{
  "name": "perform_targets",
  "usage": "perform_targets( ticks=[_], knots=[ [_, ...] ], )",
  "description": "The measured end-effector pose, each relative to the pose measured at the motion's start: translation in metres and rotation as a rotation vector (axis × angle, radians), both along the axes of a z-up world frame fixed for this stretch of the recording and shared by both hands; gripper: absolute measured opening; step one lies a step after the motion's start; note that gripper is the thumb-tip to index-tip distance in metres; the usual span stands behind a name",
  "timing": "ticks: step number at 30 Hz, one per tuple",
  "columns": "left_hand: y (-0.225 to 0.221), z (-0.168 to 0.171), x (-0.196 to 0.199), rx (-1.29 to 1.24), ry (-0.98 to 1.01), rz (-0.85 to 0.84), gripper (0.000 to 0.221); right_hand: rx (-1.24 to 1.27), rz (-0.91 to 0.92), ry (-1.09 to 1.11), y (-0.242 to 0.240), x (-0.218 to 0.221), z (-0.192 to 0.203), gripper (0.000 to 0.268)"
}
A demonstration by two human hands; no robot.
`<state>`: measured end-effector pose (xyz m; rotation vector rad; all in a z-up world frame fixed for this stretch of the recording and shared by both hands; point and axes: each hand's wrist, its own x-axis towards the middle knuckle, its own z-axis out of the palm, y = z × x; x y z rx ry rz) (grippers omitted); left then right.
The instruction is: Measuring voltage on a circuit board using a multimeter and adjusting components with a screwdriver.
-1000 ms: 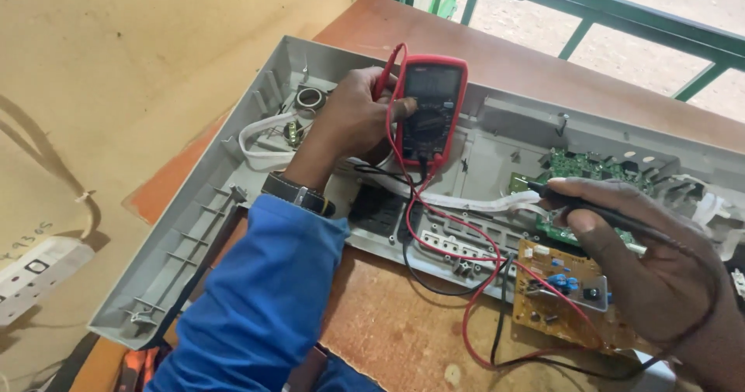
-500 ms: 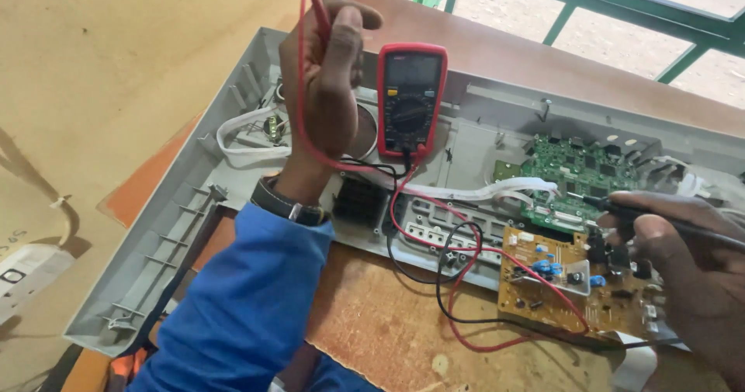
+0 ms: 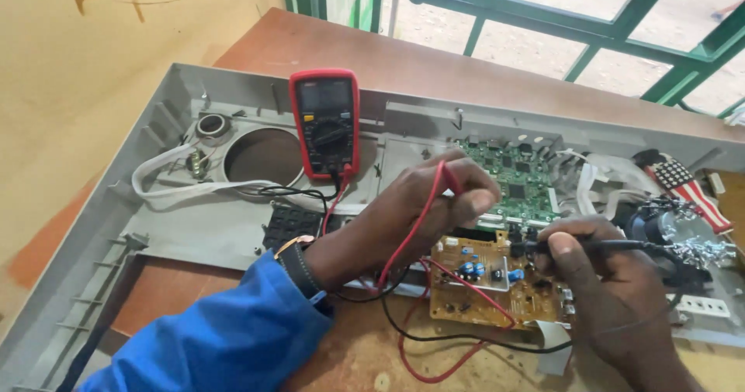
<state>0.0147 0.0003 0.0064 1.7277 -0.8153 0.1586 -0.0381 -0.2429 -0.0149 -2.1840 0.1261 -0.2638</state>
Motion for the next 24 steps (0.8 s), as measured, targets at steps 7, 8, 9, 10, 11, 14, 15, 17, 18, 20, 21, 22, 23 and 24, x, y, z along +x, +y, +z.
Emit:
perform_targets(
  ticks=[7,8,9,10,11,14,15,17,18,20,21,22,23,24],
  knots=[
    [0.009,-0.013,0.000,-0.013,-0.132,-0.183,0.018,0.070,0.068,0.043,-0.001,0.001,-0.011,0.025],
    [0.008,-0.016,0.002,-0.048,-0.113,-0.156,0.014,0.047,0.073,0.035,0.000,0.000,-0.010,0.025],
    [0.008,-0.015,0.001,-0.047,-0.112,-0.161,0.014,0.048,0.068,0.035,0.000,0.001,-0.011,0.025],
    [0.008,-0.013,0.000,-0.060,-0.083,-0.133,0.014,0.018,0.050,0.065,0.000,0.001,-0.012,0.024],
    [0.007,-0.012,-0.002,-0.074,-0.054,-0.104,0.014,-0.013,0.033,0.093,-0.001,0.002,-0.013,0.024],
    [0.006,-0.011,-0.002,-0.028,-0.064,-0.096,0.020,-0.041,0.074,0.040,-0.002,0.003,-0.018,0.027],
    [0.006,-0.012,-0.003,-0.030,-0.064,-0.095,0.020,-0.043,0.075,0.041,-0.001,0.003,-0.016,0.027],
    [0.007,-0.012,-0.004,-0.018,-0.028,-0.139,0.022,0.011,0.054,0.073,0.001,0.001,-0.012,0.026],
    [0.007,-0.013,-0.003,-0.018,-0.027,-0.137,0.022,0.011,0.056,0.074,0.001,0.001,-0.012,0.026],
    [0.007,-0.014,-0.002,-0.020,-0.080,-0.152,0.022,-0.064,0.110,0.035,0.000,0.001,-0.011,0.029],
    [0.007,-0.014,-0.002,-0.021,-0.077,-0.150,0.022,-0.064,0.112,0.038,0.001,0.001,-0.011,0.029],
    [0.007,-0.014,-0.002,-0.014,-0.083,-0.144,0.023,-0.049,0.093,0.077,0.001,0.001,-0.011,0.028],
    [0.007,-0.014,-0.002,-0.007,-0.092,-0.139,0.023,-0.035,0.071,0.113,0.001,0.001,-0.011,0.027],
    [0.007,-0.014,-0.002,-0.008,-0.093,-0.138,0.023,-0.036,0.072,0.112,0.000,0.002,-0.013,0.027]
  ],
)
